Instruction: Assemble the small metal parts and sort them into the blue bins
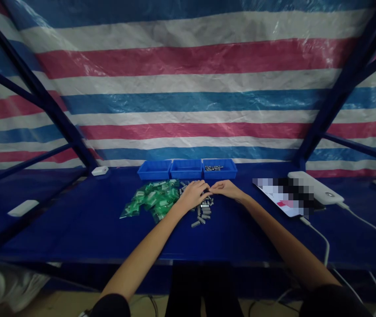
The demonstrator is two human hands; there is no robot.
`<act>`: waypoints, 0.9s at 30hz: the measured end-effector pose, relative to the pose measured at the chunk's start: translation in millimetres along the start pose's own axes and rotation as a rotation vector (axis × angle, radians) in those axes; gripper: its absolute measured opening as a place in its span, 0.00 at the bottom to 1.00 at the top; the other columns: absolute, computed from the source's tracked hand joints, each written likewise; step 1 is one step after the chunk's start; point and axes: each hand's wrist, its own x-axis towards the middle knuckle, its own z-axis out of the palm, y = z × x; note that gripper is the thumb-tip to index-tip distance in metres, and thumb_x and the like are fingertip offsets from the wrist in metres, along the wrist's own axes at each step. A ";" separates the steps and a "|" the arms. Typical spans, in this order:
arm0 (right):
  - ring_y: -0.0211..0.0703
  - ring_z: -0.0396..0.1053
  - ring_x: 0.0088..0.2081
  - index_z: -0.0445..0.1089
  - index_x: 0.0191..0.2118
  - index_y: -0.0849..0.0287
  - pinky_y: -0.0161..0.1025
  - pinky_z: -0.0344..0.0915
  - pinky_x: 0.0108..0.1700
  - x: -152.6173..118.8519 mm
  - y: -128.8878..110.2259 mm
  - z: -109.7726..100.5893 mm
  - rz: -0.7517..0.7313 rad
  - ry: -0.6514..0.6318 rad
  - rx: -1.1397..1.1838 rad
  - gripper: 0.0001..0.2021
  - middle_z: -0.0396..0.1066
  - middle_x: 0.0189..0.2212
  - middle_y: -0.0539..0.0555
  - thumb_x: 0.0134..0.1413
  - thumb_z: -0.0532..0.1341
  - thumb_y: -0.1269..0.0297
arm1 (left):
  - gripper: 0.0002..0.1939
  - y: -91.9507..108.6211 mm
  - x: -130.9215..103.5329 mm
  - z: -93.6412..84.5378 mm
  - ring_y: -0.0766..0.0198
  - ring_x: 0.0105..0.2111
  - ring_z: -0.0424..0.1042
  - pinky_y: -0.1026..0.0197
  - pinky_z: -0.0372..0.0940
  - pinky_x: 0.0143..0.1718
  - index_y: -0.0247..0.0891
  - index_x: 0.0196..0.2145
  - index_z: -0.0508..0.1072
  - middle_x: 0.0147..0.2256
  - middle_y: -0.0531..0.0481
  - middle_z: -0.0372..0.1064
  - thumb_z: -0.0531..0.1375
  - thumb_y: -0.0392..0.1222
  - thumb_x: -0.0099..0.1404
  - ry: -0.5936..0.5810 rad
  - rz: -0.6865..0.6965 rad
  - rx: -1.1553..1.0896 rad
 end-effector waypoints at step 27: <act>0.33 0.62 0.22 0.73 0.31 0.62 0.32 0.60 0.26 7.1 3.1 5.1 -0.096 0.229 0.126 0.17 0.69 0.18 0.48 0.37 0.66 0.54 | 0.11 5.4 16.1 9.3 0.63 0.41 0.66 0.58 0.59 0.45 0.39 0.39 0.65 0.38 0.49 0.67 0.46 0.45 0.67 0.026 -0.134 -0.045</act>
